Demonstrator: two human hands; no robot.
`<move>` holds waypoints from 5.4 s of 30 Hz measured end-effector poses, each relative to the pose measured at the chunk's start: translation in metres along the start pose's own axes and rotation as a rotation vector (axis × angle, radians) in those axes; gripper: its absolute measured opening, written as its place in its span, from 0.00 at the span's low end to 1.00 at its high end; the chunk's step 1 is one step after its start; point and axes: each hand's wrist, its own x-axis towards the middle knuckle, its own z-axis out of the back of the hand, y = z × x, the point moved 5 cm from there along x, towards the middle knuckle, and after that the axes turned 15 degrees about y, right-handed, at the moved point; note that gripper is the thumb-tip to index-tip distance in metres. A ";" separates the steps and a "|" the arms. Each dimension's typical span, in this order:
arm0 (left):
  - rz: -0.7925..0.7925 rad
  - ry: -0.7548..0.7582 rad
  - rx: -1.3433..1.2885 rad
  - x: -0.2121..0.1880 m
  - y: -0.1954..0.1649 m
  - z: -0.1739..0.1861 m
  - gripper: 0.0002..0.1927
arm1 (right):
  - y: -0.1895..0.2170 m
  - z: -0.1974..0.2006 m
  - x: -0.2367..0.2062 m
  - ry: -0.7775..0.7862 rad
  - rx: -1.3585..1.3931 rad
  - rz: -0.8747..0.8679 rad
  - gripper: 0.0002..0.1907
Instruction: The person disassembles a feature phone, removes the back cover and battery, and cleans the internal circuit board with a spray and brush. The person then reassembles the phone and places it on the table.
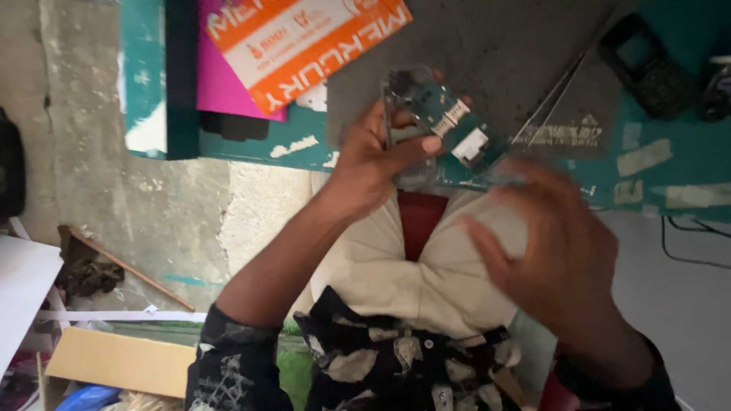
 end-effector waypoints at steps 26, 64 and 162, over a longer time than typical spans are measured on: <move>0.046 -0.125 -0.119 -0.003 -0.001 0.002 0.23 | -0.048 0.028 0.018 0.253 -0.332 -0.551 0.50; 0.053 -0.088 0.088 0.010 -0.004 0.010 0.21 | -0.038 0.009 0.064 -0.019 0.280 0.060 0.38; 0.122 0.050 0.011 0.019 -0.013 -0.003 0.26 | -0.103 -0.033 0.064 -0.339 1.270 0.053 0.20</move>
